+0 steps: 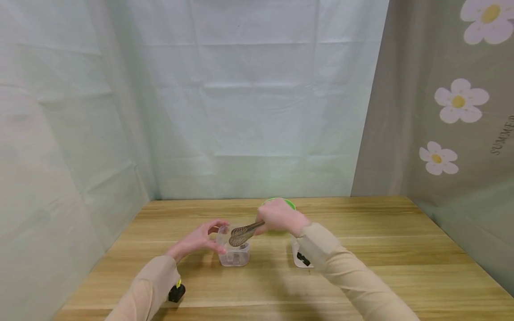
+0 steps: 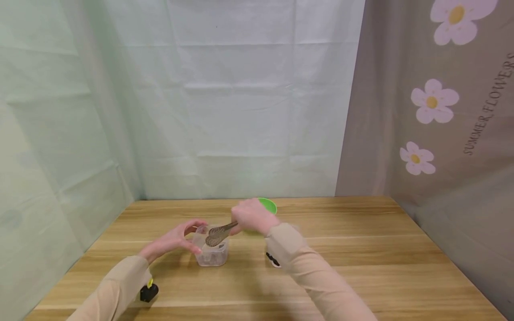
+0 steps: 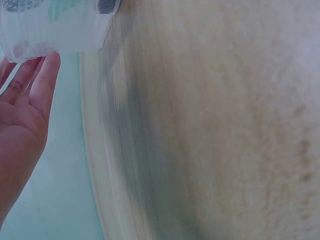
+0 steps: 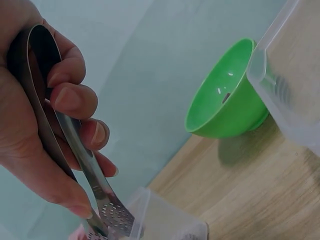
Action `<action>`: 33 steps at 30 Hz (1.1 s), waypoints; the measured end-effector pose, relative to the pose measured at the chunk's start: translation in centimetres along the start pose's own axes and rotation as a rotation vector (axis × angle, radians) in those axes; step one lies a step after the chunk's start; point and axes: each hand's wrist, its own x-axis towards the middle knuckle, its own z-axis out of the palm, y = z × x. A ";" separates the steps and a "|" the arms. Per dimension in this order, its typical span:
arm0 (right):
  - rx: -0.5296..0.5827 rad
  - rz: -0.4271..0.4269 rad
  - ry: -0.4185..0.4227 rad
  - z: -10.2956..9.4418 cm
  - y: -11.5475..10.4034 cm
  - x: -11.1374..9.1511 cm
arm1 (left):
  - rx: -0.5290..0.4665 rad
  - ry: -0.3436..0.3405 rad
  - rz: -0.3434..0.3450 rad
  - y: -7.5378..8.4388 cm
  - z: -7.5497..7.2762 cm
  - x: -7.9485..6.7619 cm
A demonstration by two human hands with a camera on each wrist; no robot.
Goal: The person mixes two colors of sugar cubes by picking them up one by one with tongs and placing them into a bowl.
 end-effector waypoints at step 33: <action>-0.207 0.030 -0.100 1.1 -3.1 2.8 | -0.001 -0.002 0.000 -0.2 -0.1 -0.1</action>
